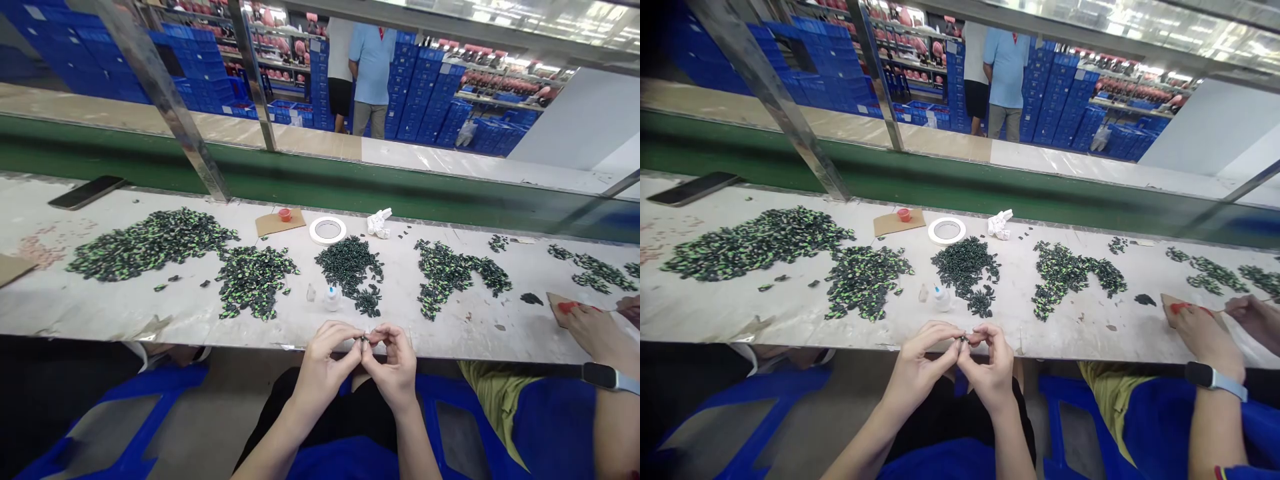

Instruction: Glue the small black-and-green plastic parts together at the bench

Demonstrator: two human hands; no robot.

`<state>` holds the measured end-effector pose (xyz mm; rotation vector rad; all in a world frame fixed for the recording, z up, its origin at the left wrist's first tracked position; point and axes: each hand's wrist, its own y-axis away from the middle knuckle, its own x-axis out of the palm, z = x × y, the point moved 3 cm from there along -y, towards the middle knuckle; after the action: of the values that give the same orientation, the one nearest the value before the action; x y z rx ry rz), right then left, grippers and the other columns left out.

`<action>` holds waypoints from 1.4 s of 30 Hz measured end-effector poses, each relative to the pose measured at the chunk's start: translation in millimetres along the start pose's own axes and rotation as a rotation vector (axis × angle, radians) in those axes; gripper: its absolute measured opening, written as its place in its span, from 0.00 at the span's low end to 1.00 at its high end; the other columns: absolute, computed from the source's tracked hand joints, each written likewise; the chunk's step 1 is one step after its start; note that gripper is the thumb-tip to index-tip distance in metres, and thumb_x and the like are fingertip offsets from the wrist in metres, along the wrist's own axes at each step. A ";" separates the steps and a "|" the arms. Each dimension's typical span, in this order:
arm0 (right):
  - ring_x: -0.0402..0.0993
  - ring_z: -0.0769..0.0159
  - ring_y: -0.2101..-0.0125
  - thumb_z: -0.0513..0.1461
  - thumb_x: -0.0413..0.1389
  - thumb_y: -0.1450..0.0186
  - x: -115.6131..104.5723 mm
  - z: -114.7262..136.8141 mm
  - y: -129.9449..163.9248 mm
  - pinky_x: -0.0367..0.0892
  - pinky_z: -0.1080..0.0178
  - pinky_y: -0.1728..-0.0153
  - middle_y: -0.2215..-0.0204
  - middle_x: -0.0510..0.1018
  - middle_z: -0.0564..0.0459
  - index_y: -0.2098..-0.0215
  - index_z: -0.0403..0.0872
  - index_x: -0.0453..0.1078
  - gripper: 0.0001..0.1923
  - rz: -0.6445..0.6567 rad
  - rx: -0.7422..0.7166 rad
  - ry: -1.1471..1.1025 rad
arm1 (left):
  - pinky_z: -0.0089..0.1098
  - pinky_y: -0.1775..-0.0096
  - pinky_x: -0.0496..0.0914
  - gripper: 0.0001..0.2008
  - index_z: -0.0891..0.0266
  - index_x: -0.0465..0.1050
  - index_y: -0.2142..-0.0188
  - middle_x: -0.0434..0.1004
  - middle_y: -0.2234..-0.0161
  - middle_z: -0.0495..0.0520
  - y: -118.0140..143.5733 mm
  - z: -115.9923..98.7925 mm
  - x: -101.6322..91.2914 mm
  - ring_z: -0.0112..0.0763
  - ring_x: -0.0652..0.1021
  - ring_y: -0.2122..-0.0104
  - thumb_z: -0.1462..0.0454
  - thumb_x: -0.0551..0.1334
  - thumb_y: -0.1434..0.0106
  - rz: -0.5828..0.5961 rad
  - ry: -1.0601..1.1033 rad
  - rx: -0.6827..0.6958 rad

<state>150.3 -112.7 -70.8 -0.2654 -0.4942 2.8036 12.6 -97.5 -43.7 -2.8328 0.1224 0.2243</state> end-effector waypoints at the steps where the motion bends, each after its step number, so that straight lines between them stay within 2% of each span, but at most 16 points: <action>1: 0.74 0.68 0.75 0.35 0.60 0.45 -0.7 -1.4 -0.1 0.75 0.64 0.69 0.76 0.75 0.56 0.63 0.49 0.67 0.11 0.004 -0.004 0.012 | 0.35 0.62 0.74 0.06 0.59 0.79 0.68 0.81 0.69 0.55 -0.5 2.5 0.5 0.37 0.79 0.65 0.66 0.62 0.42 0.010 0.020 -0.020; 6: 0.75 0.68 0.75 0.36 0.60 0.43 -4.1 -6.7 -0.9 0.74 0.63 0.68 0.76 0.77 0.56 0.62 0.49 0.68 0.11 0.029 -0.041 0.118 | 0.33 0.60 0.75 0.07 0.60 0.80 0.67 0.81 0.68 0.55 -2.2 15.4 3.8 0.36 0.80 0.65 0.66 0.63 0.44 0.033 0.076 -0.129; 11: 0.74 0.68 0.75 0.35 0.58 0.41 -4.5 -4.7 0.7 0.74 0.64 0.69 0.74 0.77 0.56 0.59 0.49 0.67 0.11 0.099 -0.154 0.256 | 0.33 0.60 0.75 0.08 0.61 0.79 0.66 0.82 0.66 0.55 -0.3 19.6 6.8 0.37 0.81 0.64 0.66 0.63 0.45 0.022 0.059 -0.209; 14: 0.74 0.68 0.75 0.35 0.57 0.41 -13.5 -5.1 -3.6 0.73 0.64 0.70 0.74 0.76 0.56 0.59 0.49 0.67 0.11 0.111 -0.214 0.312 | 0.32 0.62 0.76 0.09 0.61 0.76 0.62 0.82 0.68 0.53 1.7 20.3 2.9 0.35 0.82 0.66 0.65 0.62 0.44 0.077 0.039 -0.224; 16: 0.73 0.66 0.75 0.36 0.56 0.40 -29.1 -9.1 -12.7 0.71 0.63 0.71 0.74 0.75 0.54 0.62 0.49 0.69 0.07 0.019 -0.243 0.379 | 0.31 0.64 0.76 0.09 0.61 0.74 0.61 0.82 0.71 0.52 1.2 24.8 -6.5 0.34 0.82 0.68 0.64 0.61 0.41 0.107 -0.008 -0.209; 17: 0.72 0.65 0.74 0.37 0.56 0.39 -39.5 -12.4 -19.0 0.70 0.62 0.70 0.74 0.75 0.53 0.65 0.49 0.69 0.03 -0.069 -0.247 0.425 | 0.31 0.65 0.76 0.08 0.60 0.74 0.62 0.81 0.71 0.52 -0.4 28.7 -14.3 0.34 0.82 0.69 0.63 0.60 0.40 0.089 -0.063 -0.187; 18: 0.72 0.64 0.74 0.38 0.55 0.39 -50.7 -16.1 -25.9 0.70 0.61 0.70 0.74 0.74 0.52 0.67 0.48 0.69 0.02 -0.172 -0.244 0.479 | 0.32 0.64 0.75 0.07 0.60 0.74 0.63 0.81 0.70 0.53 -3.2 33.6 -24.4 0.35 0.81 0.68 0.62 0.60 0.40 0.034 -0.139 -0.151; 20: 0.71 0.61 0.71 0.42 0.54 0.37 -69.6 -23.8 -39.2 0.69 0.56 0.67 0.72 0.74 0.49 0.69 0.47 0.70 0.08 -0.353 -0.209 0.603 | 0.36 0.59 0.74 0.07 0.60 0.75 0.67 0.81 0.67 0.55 -11.9 44.9 -48.0 0.39 0.80 0.64 0.61 0.59 0.39 -0.143 -0.354 -0.061; 22: 0.69 0.51 0.59 0.49 0.53 0.37 -76.4 -28.3 -48.9 0.67 0.48 0.60 0.62 0.73 0.41 0.64 0.45 0.72 0.16 -0.433 -0.199 0.728 | 0.41 0.57 0.73 0.09 0.60 0.76 0.66 0.80 0.66 0.57 -23.3 57.6 -68.9 0.44 0.77 0.59 0.62 0.57 0.38 -0.290 -0.566 0.003; 24: 0.59 0.42 0.47 0.55 0.53 0.39 -67.1 -29.4 -52.1 0.62 0.40 0.54 0.52 0.68 0.37 0.58 0.45 0.72 0.25 -0.396 -0.215 0.806 | 0.43 0.55 0.71 0.13 0.61 0.76 0.65 0.80 0.64 0.59 -36.2 70.6 -81.3 0.45 0.75 0.59 0.70 0.53 0.40 -0.306 -0.717 0.045; 26: 0.52 0.40 0.43 0.57 0.53 0.40 -43.3 -30.1 -48.9 0.60 0.38 0.52 0.47 0.64 0.39 0.51 0.47 0.70 0.28 -0.255 -0.231 0.809 | 0.43 0.54 0.70 0.20 0.63 0.77 0.63 0.80 0.62 0.59 -47.5 82.8 -85.7 0.44 0.74 0.58 0.77 0.50 0.47 -0.231 -0.811 0.064; 29: 0.51 0.41 0.41 0.55 0.58 0.41 4.2 -34.2 -38.0 0.60 0.39 0.50 0.45 0.65 0.42 0.43 0.53 0.62 0.31 0.049 -0.258 0.787 | 0.38 0.54 0.70 0.28 0.62 0.78 0.63 0.80 0.60 0.57 -56.6 97.4 -84.1 0.41 0.75 0.58 0.81 0.49 0.57 -0.056 -0.858 0.059; 32: 0.52 0.39 0.40 0.51 0.62 0.43 38.3 -41.7 -31.2 0.61 0.42 0.49 0.46 0.67 0.44 0.40 0.53 0.60 0.35 0.195 -0.258 0.797 | 0.35 0.55 0.70 0.28 0.60 0.78 0.65 0.80 0.62 0.54 -57.7 104.4 -83.4 0.38 0.76 0.59 0.82 0.49 0.58 0.037 -0.864 0.058; 35: 0.53 0.38 0.41 0.49 0.62 0.43 54.4 -50.1 -31.7 0.62 0.42 0.50 0.48 0.70 0.44 0.44 0.53 0.64 0.31 0.248 -0.253 0.800 | 0.35 0.57 0.71 0.22 0.60 0.78 0.66 0.81 0.64 0.55 -57.1 104.7 -86.4 0.39 0.78 0.61 0.79 0.50 0.50 0.058 -0.867 0.078; 38: 0.54 0.38 0.41 0.46 0.62 0.42 60.1 -56.5 -35.2 0.62 0.41 0.51 0.51 0.72 0.45 0.49 0.52 0.67 0.23 0.227 -0.228 0.769 | 0.36 0.59 0.72 0.14 0.59 0.78 0.68 0.81 0.67 0.55 -57.5 103.4 -89.8 0.40 0.79 0.64 0.72 0.54 0.43 0.063 -0.847 0.080; 42: 0.56 0.41 0.42 0.40 0.61 0.41 64.0 -55.6 -37.9 0.62 0.41 0.50 0.54 0.75 0.45 0.57 0.50 0.69 0.14 0.165 -0.206 0.653 | 0.34 0.63 0.73 0.08 0.59 0.77 0.71 0.81 0.69 0.54 -56.1 103.3 -91.3 0.40 0.80 0.67 0.67 0.58 0.42 0.030 -0.813 0.048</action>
<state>111.7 -42.0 -116.9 -1.2563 -0.6099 2.5911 -85.8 -7.7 -110.1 -2.4641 -0.0097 1.3101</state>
